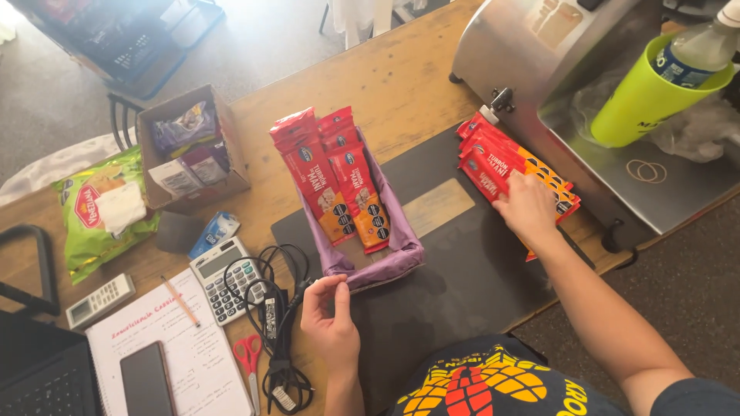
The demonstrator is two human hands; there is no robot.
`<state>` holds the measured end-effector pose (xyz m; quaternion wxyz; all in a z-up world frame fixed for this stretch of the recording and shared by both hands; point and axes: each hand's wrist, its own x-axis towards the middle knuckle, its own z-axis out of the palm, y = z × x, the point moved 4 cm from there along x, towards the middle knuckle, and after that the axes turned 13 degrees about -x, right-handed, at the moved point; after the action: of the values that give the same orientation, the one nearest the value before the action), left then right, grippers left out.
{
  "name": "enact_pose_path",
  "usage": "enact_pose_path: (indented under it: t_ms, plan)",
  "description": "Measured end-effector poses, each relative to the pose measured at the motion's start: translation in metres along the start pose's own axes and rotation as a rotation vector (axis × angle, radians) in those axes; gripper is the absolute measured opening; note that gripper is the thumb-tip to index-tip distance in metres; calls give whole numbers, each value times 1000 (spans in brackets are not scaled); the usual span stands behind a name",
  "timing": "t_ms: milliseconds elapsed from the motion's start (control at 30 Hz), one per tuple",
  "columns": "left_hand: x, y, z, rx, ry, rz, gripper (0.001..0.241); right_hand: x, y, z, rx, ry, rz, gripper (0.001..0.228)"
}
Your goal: Organizing various snack bars and packages from a desk and a basket into a cardboard box.
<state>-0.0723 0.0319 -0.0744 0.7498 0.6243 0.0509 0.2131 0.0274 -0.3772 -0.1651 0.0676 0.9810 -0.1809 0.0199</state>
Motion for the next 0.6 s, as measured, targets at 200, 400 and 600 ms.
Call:
enact_pose_path:
  t_ms: [200,400,600]
  plan:
    - [6,21,4,86,-14,75,7,-11,-26,-79,432,-262,-34,39]
    - [23,35,31,-71,-195,74,13,-52,-88,-124,1479,-523,-193,22]
    - [47,32,64,-281,-408,-299,48,-110,-139,-169,1629,-603,-308,17]
